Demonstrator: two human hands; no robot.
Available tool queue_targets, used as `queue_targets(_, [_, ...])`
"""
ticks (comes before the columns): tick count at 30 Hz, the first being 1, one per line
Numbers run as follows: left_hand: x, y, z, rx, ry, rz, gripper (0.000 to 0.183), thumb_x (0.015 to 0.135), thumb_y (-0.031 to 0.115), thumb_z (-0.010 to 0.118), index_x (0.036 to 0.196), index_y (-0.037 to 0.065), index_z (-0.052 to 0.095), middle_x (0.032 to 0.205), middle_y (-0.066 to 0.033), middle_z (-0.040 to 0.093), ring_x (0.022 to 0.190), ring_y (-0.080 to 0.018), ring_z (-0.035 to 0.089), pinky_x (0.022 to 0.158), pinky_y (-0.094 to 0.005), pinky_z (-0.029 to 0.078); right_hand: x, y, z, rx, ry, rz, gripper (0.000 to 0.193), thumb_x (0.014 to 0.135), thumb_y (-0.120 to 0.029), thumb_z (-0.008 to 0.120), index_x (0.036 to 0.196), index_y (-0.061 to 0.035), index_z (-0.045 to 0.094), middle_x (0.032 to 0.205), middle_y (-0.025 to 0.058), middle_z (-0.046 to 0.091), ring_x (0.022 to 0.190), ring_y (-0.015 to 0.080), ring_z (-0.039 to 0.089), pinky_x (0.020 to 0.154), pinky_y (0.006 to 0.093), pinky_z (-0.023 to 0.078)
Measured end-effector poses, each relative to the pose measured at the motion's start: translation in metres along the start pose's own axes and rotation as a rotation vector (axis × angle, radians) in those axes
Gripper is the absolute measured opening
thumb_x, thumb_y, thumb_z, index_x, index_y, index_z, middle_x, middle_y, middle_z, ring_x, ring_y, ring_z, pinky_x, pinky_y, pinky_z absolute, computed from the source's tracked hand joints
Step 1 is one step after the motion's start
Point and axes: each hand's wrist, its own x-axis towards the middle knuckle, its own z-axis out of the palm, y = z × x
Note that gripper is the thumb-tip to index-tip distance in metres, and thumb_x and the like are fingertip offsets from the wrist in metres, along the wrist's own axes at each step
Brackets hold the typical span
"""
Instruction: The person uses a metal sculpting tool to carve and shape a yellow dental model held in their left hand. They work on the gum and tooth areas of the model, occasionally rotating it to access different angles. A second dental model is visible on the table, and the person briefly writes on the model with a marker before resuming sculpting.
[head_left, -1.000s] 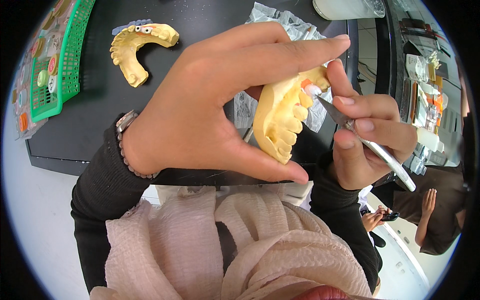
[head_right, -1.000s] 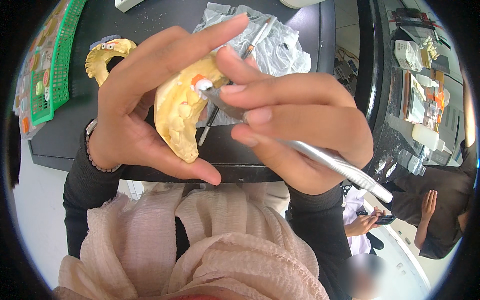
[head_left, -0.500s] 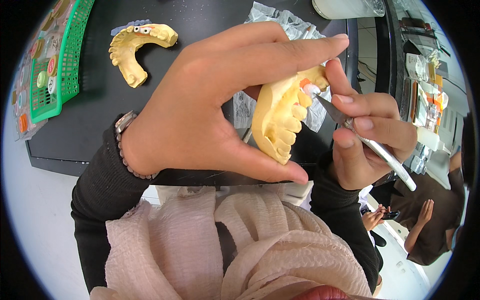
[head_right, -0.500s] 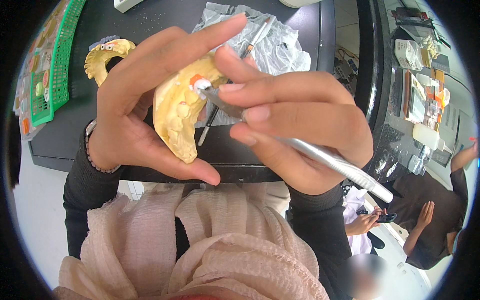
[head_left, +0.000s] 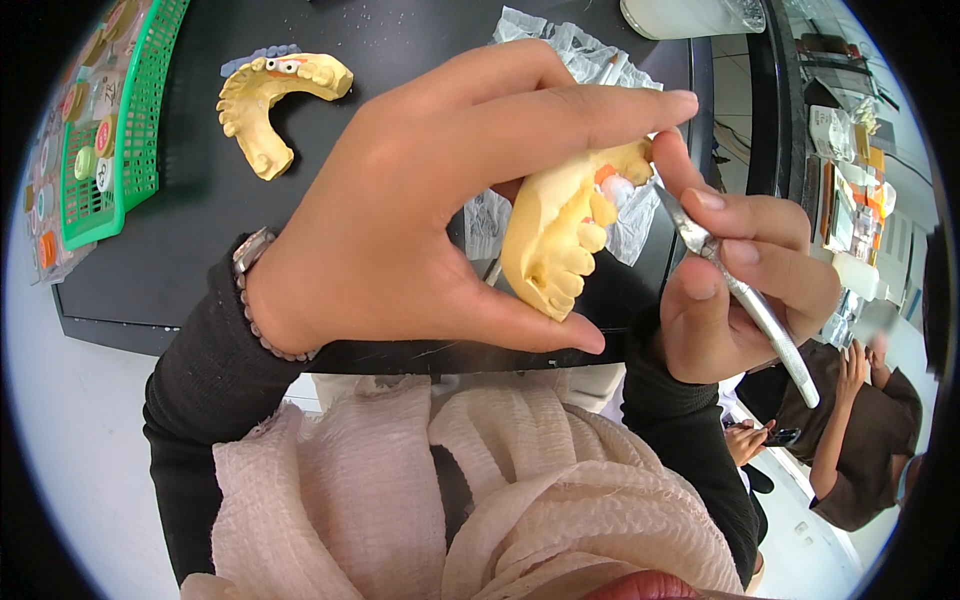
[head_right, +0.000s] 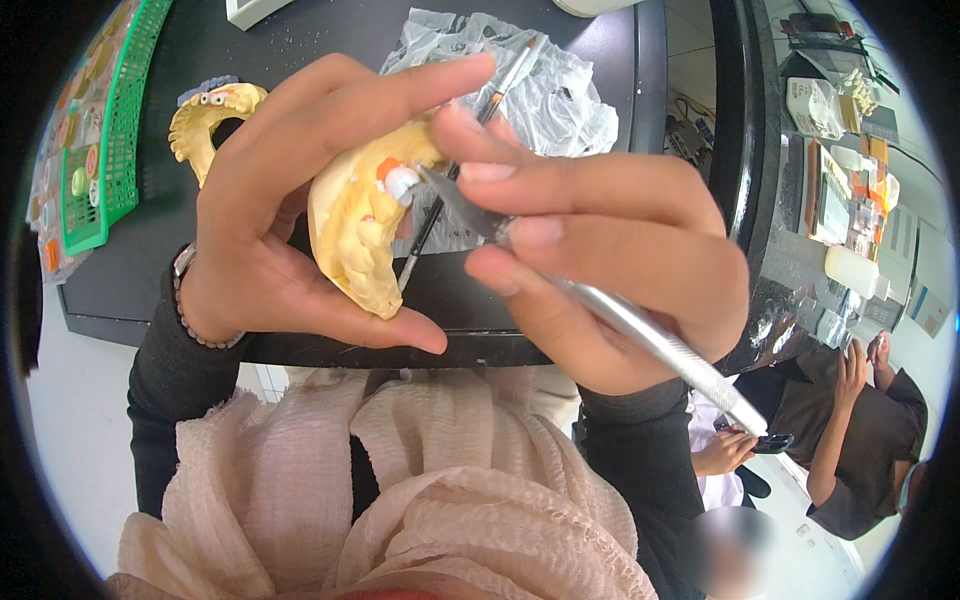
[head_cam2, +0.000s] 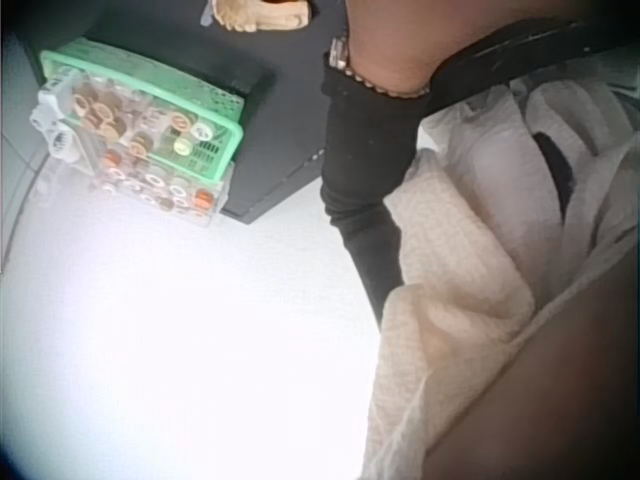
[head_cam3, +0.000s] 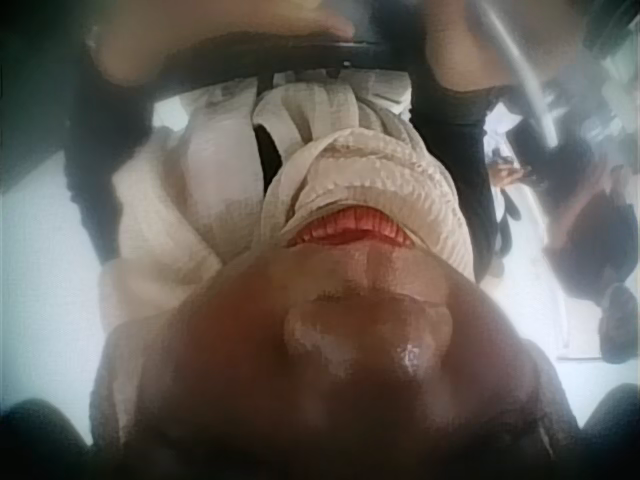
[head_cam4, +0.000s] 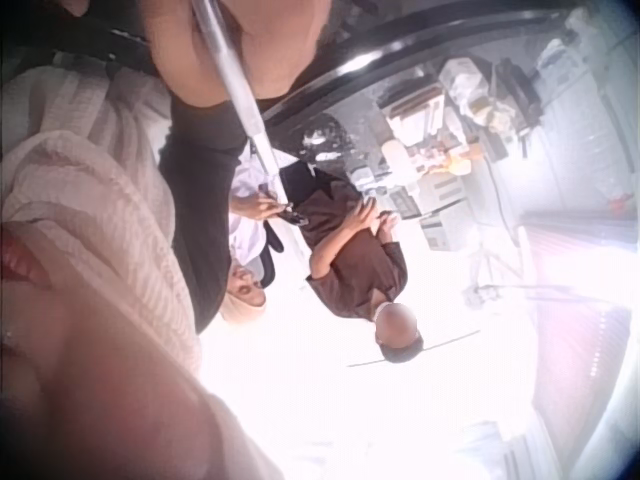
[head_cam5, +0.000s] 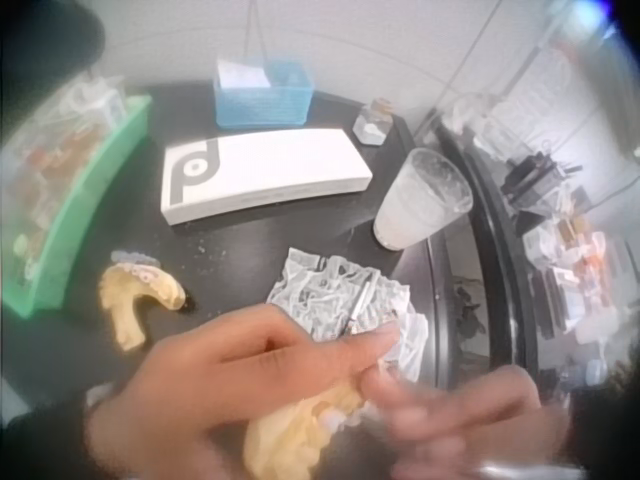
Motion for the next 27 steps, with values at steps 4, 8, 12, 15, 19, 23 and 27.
queue_targets(4, [-0.001,-0.001,0.000,-0.050,0.013,0.005,0.081,0.047,0.026,0.087,0.115,0.000,0.050,0.109,-0.0101,0.054,0.077,-0.0150,0.051,0.067,-0.0251,0.041,-0.001,0.000,-0.001,-0.068,-0.032,-0.050,0.028,0.076,-0.015,0.068,0.086,-0.0033,0.044,0.083,0.0174,0.055,0.083,0.0274,0.063,0.082,0.0511,0.050])
queue_targets(8, [-0.005,0.002,0.004,-0.117,0.048,-0.075,0.081,0.048,0.022,0.088,0.115,0.002,0.047,0.100,-0.0066,0.050,0.078,-0.0121,0.050,0.066,-0.0241,0.042,0.001,-0.002,-0.002,-0.073,-0.029,-0.028,0.028,0.076,-0.016,0.068,0.086,-0.0047,0.044,0.082,0.0164,0.056,0.082,0.0278,0.063,0.082,0.0514,0.049])
queue_targets(12, [-0.003,-0.002,0.005,-0.053,0.083,0.034,0.079,0.048,0.020,0.088,0.113,0.002,0.047,0.097,-0.0065,0.049,0.077,-0.0109,0.050,0.063,-0.0213,0.041,0.000,0.000,0.000,0.007,-0.023,-0.015,0.027,0.076,-0.016,0.067,0.087,-0.0057,0.044,0.083,0.0160,0.056,0.082,0.0284,0.064,0.082,0.0506,0.049])
queue_targets(15, [-0.002,-0.003,0.006,-0.025,0.098,0.073,0.078,0.049,0.019,0.088,0.112,0.002,0.047,0.098,-0.0077,0.049,0.077,-0.0108,0.050,0.061,-0.0198,0.042,0.000,0.000,0.000,0.022,-0.037,-0.014,0.027,0.076,-0.016,0.068,0.087,-0.0060,0.045,0.083,0.0165,0.056,0.082,0.0285,0.064,0.082,0.0490,0.050])
queue_targets(19, [-0.004,-0.004,0.009,-0.058,0.106,0.089,0.075,0.051,0.018,0.087,0.112,0.002,0.046,0.098,-0.0096,0.049,0.077,-0.0114,0.051,0.061,-0.0204,0.044,-0.003,-0.003,0.007,0.012,-0.020,0.018,0.028,0.076,-0.017,0.068,0.088,-0.0061,0.045,0.083,0.0168,0.056,0.082,0.0277,0.064,0.081,0.0473,0.051])
queue_targets(23, [-0.008,-0.004,0.011,-0.100,0.108,0.077,0.073,0.054,0.015,0.085,0.112,0.001,0.043,0.097,-0.0108,0.050,0.076,-0.0127,0.052,0.062,-0.0220,0.045,-0.006,-0.005,0.014,0.047,0.038,0.050,0.028,0.076,-0.018,0.068,0.087,-0.0063,0.044,0.081,0.0158,0.055,0.079,0.0250,0.064,0.080,0.0466,0.052])
queue_targets(27, [-0.010,-0.003,0.022,-0.143,0.173,0.062,0.073,0.056,0.014,0.084,0.111,0.002,0.038,0.095,-0.0122,0.051,0.078,-0.0150,0.053,0.065,-0.0248,0.045,-0.006,-0.005,0.017,0.108,0.059,0.075,0.030,0.075,-0.019,0.068,0.086,-0.0067,0.044,0.080,0.0152,0.055,0.077,0.0232,0.064,0.079,0.0448,0.052])
